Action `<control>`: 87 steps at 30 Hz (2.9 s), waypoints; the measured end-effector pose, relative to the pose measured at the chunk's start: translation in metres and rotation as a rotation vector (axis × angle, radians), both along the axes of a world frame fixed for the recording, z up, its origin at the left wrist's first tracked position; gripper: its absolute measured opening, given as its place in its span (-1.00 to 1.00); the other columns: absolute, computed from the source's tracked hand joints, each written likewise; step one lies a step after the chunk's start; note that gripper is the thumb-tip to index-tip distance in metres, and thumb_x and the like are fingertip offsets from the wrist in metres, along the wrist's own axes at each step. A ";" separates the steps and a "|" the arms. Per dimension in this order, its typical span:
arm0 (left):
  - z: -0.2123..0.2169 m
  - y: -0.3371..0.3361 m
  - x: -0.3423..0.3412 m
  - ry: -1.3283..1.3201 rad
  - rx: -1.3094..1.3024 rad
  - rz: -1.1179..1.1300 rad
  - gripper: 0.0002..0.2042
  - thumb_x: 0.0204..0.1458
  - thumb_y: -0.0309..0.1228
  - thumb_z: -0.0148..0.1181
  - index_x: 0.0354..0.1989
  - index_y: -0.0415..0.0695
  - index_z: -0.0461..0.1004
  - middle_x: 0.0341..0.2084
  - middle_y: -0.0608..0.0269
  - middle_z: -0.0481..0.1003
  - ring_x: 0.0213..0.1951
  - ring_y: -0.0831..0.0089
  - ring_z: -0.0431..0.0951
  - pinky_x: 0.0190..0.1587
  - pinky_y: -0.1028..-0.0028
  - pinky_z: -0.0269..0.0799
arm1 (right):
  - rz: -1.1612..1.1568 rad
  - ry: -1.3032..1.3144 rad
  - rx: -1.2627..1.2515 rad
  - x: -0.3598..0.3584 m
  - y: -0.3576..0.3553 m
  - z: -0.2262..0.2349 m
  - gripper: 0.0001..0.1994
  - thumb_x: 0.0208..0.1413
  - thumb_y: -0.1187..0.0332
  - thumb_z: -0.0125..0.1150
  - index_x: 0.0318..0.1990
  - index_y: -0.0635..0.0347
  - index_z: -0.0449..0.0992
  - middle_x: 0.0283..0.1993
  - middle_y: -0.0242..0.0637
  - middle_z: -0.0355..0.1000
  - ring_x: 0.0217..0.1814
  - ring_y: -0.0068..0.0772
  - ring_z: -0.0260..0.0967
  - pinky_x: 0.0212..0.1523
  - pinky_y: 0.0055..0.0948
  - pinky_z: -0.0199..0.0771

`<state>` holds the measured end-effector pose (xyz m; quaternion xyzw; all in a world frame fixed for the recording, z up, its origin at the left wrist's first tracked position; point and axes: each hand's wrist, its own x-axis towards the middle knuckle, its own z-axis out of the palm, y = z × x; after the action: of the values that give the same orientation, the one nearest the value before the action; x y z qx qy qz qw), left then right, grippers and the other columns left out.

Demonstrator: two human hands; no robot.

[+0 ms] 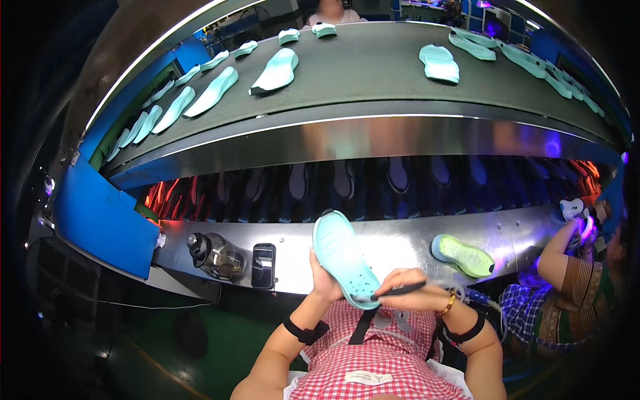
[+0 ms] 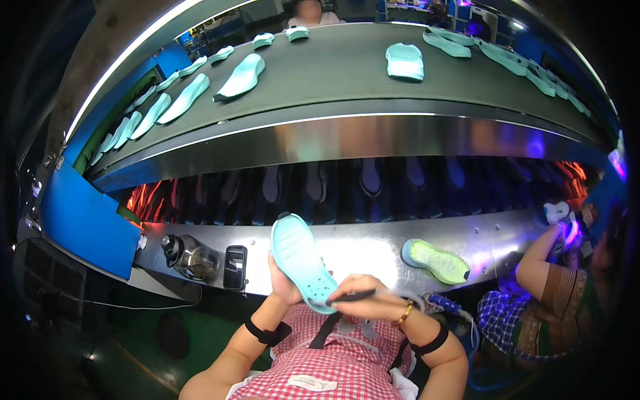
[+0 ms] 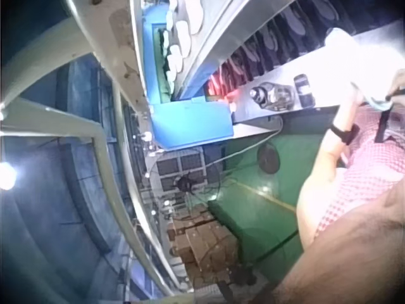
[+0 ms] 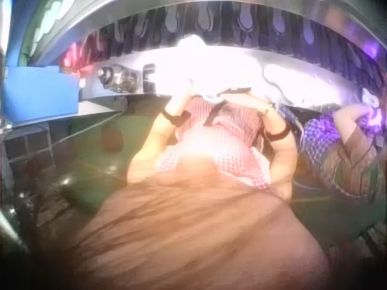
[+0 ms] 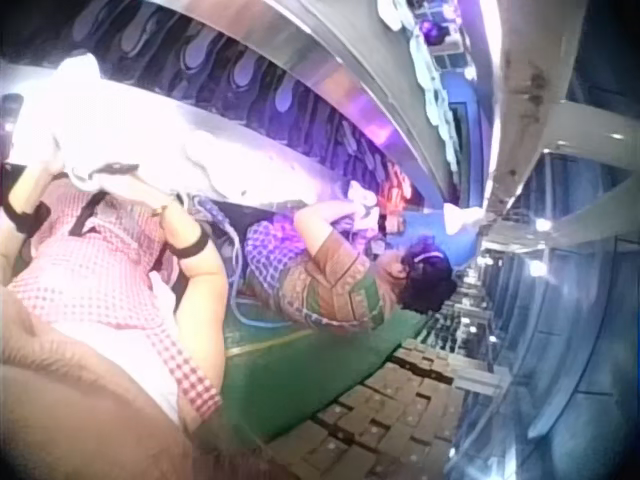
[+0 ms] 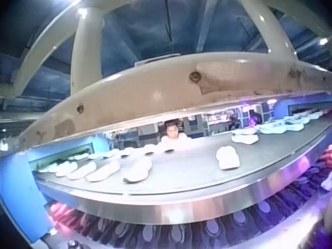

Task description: Apply glue to the bottom of shoe soles using a brush.

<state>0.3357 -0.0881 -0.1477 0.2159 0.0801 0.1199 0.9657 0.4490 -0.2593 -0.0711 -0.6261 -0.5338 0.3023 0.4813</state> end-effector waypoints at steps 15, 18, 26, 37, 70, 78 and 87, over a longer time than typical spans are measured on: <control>0.030 -0.019 0.011 -0.159 -0.097 0.008 -0.22 -0.05 0.28 -0.57 0.09 -0.14 0.16 -0.09 0.02 0.34 -0.11 0.17 0.40 -0.05 0.21 0.33 | -0.152 0.051 0.253 0.011 0.017 0.026 -0.81 -0.22 0.52 0.26 -0.34 0.19 0.55 -0.36 -0.24 0.46 -0.27 -0.40 0.39 -0.22 -0.51 0.37; 0.036 -0.010 0.011 -0.151 0.055 0.043 -0.12 -0.13 0.36 -0.67 0.05 -0.17 0.18 -0.22 -0.06 0.39 -0.22 0.09 0.44 -0.14 0.17 0.37 | 0.123 -0.012 0.301 -0.001 0.008 0.031 -0.80 -0.22 0.53 0.28 -0.33 0.19 0.54 -0.32 -0.23 0.48 -0.25 -0.39 0.39 -0.19 -0.48 0.37; 0.053 -0.002 0.015 -0.211 0.063 0.349 -0.05 -0.21 0.43 -0.60 -0.10 -0.27 0.28 -0.37 -0.07 0.40 -0.35 0.12 0.41 -0.22 0.19 0.35 | 0.187 -0.066 0.263 -0.002 -0.002 0.024 -0.80 -0.21 0.48 0.30 -0.33 0.20 0.53 -0.31 -0.32 0.49 -0.23 -0.38 0.38 -0.16 -0.44 0.36; 0.061 0.003 0.009 -0.215 0.208 0.473 -0.09 -0.20 0.43 -0.51 0.01 -0.20 0.22 -0.34 -0.12 0.38 -0.36 0.11 0.44 -0.27 0.16 0.37 | -0.004 0.258 0.183 0.003 -0.014 0.015 -0.80 -0.21 0.54 0.28 -0.33 0.24 0.54 -0.32 -0.26 0.49 -0.28 -0.40 0.40 -0.22 -0.49 0.39; 0.052 0.011 -0.002 0.129 0.270 -0.607 -0.46 0.05 -0.14 -0.10 0.09 -0.33 0.17 -0.07 -0.08 0.33 -0.06 0.30 0.38 -0.07 0.40 0.33 | 0.316 0.091 0.119 0.029 -0.015 0.042 -0.78 -0.15 0.55 0.20 -0.25 0.24 0.50 -0.21 -0.13 0.46 -0.17 -0.28 0.45 -0.16 -0.45 0.46; 0.062 0.021 -0.011 0.281 0.346 -0.619 -0.42 0.01 -0.09 -0.13 0.09 -0.32 0.18 -0.04 -0.13 0.31 -0.07 0.23 0.41 -0.06 0.36 0.35 | 0.202 -0.013 0.077 0.034 -0.022 0.038 -0.80 -0.16 0.55 0.21 -0.28 0.26 0.50 -0.22 -0.15 0.47 -0.16 -0.25 0.44 -0.17 -0.45 0.46; 0.058 0.041 -0.035 0.268 0.318 -0.396 -0.44 -0.06 -0.12 -0.06 -0.02 -0.39 0.28 -0.16 -0.05 0.41 -0.22 0.31 0.48 -0.15 0.46 0.37 | -0.012 -0.023 0.223 0.026 -0.030 0.024 -0.80 -0.18 0.56 0.24 -0.30 0.25 0.52 -0.24 -0.14 0.47 -0.20 -0.30 0.46 -0.18 -0.48 0.47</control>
<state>0.3003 -0.0474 -0.0892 0.3899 0.1435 -0.0896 0.9052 0.4746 -0.2895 -0.0473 -0.5752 -0.5658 0.2311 0.5437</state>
